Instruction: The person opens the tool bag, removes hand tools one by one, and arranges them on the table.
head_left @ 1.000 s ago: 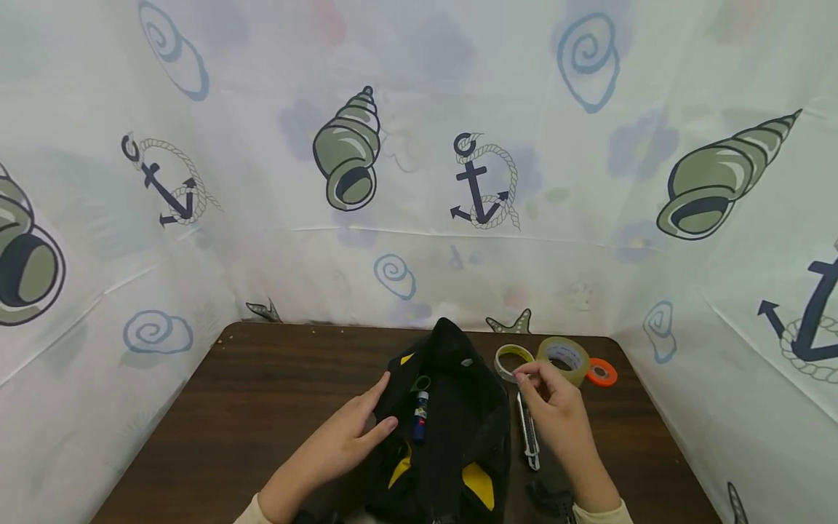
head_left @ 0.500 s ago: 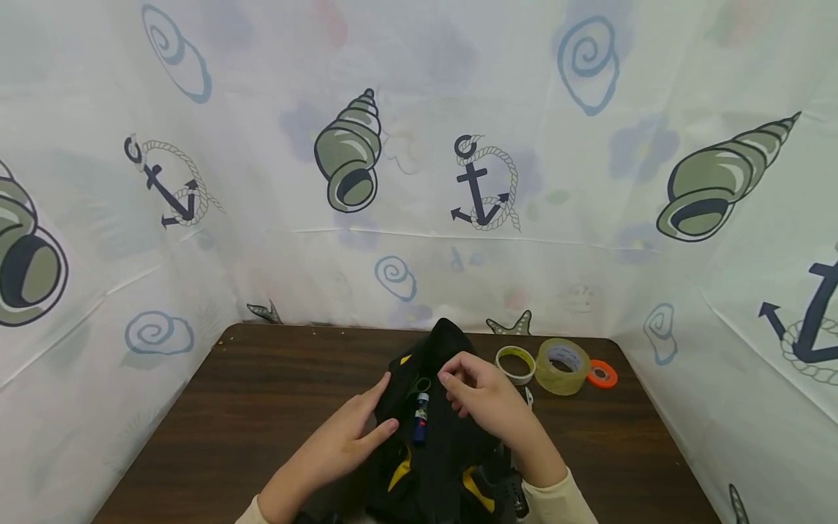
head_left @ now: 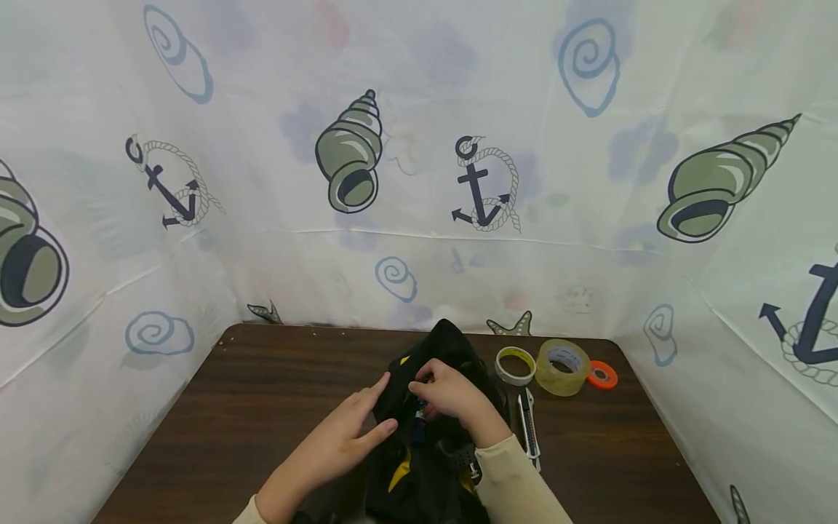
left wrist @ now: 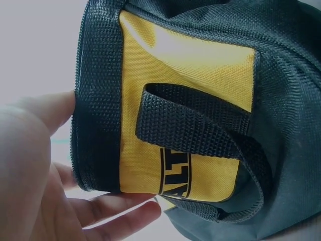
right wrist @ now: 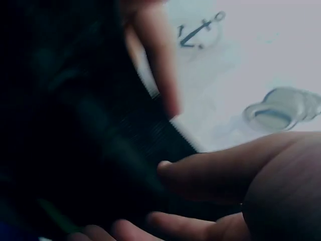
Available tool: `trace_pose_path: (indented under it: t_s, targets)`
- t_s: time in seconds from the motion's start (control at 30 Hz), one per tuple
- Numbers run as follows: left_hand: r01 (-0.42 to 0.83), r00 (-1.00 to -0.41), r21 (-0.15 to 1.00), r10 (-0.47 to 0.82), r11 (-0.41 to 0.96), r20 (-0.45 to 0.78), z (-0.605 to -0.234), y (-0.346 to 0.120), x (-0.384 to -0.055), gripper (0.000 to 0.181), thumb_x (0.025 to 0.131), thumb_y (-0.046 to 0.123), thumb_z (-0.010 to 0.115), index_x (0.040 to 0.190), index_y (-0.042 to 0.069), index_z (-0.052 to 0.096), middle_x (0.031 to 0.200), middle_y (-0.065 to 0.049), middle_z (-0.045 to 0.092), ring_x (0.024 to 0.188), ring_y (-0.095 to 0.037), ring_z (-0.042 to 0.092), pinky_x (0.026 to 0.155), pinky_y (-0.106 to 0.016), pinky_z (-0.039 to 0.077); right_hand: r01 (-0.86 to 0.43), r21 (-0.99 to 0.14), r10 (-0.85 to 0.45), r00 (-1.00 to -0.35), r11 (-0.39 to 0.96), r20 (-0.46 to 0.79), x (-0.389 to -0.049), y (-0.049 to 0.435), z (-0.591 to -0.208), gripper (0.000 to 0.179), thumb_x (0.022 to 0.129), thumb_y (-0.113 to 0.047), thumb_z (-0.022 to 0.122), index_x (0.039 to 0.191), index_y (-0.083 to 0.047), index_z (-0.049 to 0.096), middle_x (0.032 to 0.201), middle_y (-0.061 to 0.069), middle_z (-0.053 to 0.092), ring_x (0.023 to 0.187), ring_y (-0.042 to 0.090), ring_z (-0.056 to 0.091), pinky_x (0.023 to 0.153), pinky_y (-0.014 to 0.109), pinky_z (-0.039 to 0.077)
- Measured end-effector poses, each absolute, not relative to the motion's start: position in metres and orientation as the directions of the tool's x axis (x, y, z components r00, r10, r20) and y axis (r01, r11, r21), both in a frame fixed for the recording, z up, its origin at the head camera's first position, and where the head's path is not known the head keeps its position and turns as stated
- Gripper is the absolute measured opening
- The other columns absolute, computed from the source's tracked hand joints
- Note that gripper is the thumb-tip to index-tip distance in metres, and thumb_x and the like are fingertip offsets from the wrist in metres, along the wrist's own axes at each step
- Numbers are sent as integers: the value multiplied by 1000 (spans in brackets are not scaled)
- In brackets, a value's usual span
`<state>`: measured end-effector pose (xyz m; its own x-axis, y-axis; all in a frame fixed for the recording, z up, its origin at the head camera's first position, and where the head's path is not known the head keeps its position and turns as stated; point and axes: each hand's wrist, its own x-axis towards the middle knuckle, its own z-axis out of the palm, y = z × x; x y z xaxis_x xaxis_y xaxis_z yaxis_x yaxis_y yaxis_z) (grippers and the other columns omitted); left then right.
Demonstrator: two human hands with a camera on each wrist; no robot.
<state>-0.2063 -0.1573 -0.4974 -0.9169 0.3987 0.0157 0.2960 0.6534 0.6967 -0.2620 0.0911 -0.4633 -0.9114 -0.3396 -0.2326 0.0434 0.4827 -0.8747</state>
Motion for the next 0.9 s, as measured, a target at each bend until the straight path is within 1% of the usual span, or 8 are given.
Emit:
trace_pose_path:
  t_s: [0.13, 0.23, 0.33, 0.47, 0.57, 0.67, 0.77, 0.9]
  targets:
    - [326, -915, 675, 401, 662, 48, -496, -158, -206, 78, 109, 65, 55, 175, 40, 23, 172, -15, 43, 157, -47, 43, 117, -79, 38, 100, -851, -297, -911, 516, -287, -274, 90, -485, 58, 108, -28, 70, 151, 1, 46, 108, 21, 74, 84, 30, 78, 97, 56, 61]
    - [319, -916, 677, 399, 663, 41, -496, -159, -206, 78, 108, 66, 54, 175, 38, 24, 174, -13, 41, 158, -45, 42, 118, -78, 38, 135, -839, -272, -908, 527, -317, -280, 90, -505, 76, 104, -25, 75, 159, 3, 32, 107, 22, 73, 84, 31, 76, 96, 55, 59]
    - [293, -918, 698, 397, 653, 14, -497, -159, -206, 81, 107, 71, 52, 175, 37, 24, 176, -9, 38, 162, -42, 38, 123, -77, 32, 163, -825, -257, -902, 541, -347, -284, 91, -526, 100, 98, -23, 83, 166, 7, 17, 131, 31, 66, 100, 37, 73, 95, 56, 59]
    - [274, -920, 708, 393, 651, -6, -495, -158, -207, 82, 106, 74, 50, 175, 38, 23, 177, -5, 35, 164, -39, 35, 126, -74, 31, 167, -799, -241, -901, 578, -362, -287, 93, -540, 116, 91, -22, 90, 169, 9, 10, 164, 39, 37, 131, 50, 60, 108, 64, 53]
    - [267, -918, 721, 397, 640, -12, -494, -158, -206, 82, 106, 72, 51, 175, 37, 23, 178, -4, 33, 164, -39, 34, 126, -75, 30, 146, -788, -240, -906, 598, -350, -288, 94, -543, 99, 89, -21, 92, 160, 9, 31, 157, 37, 44, 128, 51, 60, 107, 66, 53]
    - [260, -916, 725, 400, 637, -24, -493, -158, -206, 83, 106, 72, 52, 175, 35, 24, 178, -5, 34, 164, -40, 34, 126, -76, 30, 127, -782, -253, -904, 610, -344, -287, 95, -544, 75, 88, -21, 93, 141, 3, 47, 133, 28, 57, 110, 42, 66, 98, 62, 59]
    - [257, -915, 726, 403, 638, -30, -494, -159, -206, 84, 106, 72, 52, 176, 33, 24, 178, -6, 34, 164, -41, 35, 126, -76, 30, 129, -799, -259, -905, 587, -337, -287, 95, -545, 61, 88, -18, 94, 129, -2, 51, 117, 19, 60, 98, 34, 66, 88, 56, 62]
    - [254, -915, 727, 402, 638, -32, -495, -160, -207, 85, 106, 73, 52, 176, 34, 23, 179, -7, 32, 164, -41, 35, 125, -76, 30, 142, -842, -270, -908, 520, -319, -287, 93, -549, 55, 88, -11, 92, 125, -3, 51, 112, 17, 62, 91, 31, 69, 78, 51, 65]
